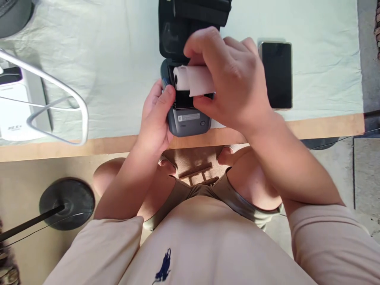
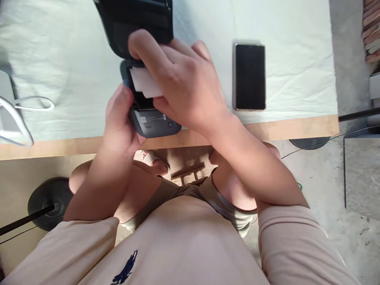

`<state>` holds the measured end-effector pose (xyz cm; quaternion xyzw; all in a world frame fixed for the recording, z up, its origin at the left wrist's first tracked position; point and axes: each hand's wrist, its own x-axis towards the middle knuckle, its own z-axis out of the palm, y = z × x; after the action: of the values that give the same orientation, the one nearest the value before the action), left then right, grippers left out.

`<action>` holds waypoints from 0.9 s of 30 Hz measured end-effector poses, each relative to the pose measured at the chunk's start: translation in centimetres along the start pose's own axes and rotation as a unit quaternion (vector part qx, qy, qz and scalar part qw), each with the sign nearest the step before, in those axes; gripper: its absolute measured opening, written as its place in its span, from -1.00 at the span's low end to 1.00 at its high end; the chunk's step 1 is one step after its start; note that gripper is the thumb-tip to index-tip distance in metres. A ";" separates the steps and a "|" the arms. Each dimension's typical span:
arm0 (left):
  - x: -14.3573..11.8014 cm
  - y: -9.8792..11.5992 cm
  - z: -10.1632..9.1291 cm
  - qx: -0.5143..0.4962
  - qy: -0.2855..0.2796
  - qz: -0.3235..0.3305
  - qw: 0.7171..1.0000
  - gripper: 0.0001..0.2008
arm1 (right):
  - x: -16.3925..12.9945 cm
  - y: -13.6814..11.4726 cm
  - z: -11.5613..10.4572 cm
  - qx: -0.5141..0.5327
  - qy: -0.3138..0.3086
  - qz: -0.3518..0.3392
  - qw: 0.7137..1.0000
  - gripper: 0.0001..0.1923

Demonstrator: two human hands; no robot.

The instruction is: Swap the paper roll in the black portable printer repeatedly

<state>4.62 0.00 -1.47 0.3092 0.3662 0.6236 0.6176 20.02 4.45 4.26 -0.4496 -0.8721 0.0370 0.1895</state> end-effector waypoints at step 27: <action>1.0 -0.6 -1.3 0.098 -0.020 0.010 0.995 -0.55 | -1.2 4.2 1.9 0.292 0.176 -0.047 0.939 -0.44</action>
<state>3.82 0.90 -2.77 0.3841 0.4101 0.5847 0.5852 23.20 6.13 1.19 -0.3322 -0.7958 0.2014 0.4646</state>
